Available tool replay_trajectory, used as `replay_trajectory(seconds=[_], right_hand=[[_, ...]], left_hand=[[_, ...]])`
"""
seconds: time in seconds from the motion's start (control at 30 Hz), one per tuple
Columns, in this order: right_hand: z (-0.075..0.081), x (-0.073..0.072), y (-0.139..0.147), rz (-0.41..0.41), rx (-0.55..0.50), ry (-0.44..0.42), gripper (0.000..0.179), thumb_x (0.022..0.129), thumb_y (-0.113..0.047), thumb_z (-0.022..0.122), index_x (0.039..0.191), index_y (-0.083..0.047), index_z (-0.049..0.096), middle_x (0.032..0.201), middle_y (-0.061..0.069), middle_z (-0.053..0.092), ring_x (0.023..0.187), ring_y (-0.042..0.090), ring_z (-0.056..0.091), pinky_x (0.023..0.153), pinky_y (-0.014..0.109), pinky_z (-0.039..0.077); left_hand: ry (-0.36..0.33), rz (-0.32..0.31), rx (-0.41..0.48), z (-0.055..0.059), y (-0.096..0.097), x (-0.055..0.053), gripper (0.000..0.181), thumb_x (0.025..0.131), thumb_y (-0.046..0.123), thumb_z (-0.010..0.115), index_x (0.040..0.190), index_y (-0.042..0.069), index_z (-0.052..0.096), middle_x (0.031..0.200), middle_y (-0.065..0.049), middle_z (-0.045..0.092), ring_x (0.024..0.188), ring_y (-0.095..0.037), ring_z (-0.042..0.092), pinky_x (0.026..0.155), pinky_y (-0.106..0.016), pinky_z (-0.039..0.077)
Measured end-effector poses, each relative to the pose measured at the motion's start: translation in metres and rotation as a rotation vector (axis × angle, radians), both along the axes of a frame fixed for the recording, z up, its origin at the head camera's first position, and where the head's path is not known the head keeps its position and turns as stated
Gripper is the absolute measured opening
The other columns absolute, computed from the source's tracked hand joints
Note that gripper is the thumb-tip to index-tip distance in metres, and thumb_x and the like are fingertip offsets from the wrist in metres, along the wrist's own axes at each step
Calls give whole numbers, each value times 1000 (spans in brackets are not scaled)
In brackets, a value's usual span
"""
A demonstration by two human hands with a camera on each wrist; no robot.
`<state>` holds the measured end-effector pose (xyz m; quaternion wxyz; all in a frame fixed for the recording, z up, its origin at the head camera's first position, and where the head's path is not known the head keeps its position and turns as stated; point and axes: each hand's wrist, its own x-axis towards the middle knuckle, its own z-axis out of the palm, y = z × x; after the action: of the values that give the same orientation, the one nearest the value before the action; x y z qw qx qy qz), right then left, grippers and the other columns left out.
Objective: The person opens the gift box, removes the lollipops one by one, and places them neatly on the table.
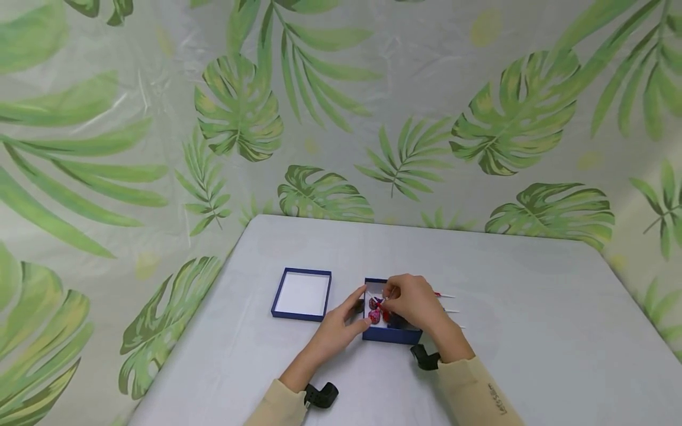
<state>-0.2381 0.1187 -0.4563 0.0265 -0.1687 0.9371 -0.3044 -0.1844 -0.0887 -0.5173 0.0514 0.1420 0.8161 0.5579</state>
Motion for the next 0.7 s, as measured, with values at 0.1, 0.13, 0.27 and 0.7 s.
replay_trajectory(seconds=[0.1,0.13,0.27,0.7], right_hand=[[4,1,5,31,32,-19,12,81,-12,80,77,-18,71,68,-7,61,64,13,55,57,30,47],[5,1,6,41,44,-19,13,82,-12,80,76,-18,71,68,-8,61,64,13,54,58,30,47],[8,3,9,76,75,-15,18,82,-12,80,71,-19,69,65,-8,59,62,13,53,57,30,46],[20,14,6,152,138,-19,21,81,-6,80,68,-18,69,63,-10,58,62,12,53,58,31,47]], left_hand=[[1,-2,0,-1,0,-1,69,98,34,63,159,30,32,152,-14,46,139,-29,45,113,-44,38],[1,-3,1,-1,0,-1,69,98,34,63,159,30,32,152,-14,46,139,-30,45,113,-44,38],[-1,-1,6,-3,0,0,68,98,34,63,159,31,32,152,-16,45,140,-30,44,113,-45,37],[8,0,-6,-3,0,0,67,99,31,64,159,31,33,150,-13,49,137,-28,48,113,-45,38]])
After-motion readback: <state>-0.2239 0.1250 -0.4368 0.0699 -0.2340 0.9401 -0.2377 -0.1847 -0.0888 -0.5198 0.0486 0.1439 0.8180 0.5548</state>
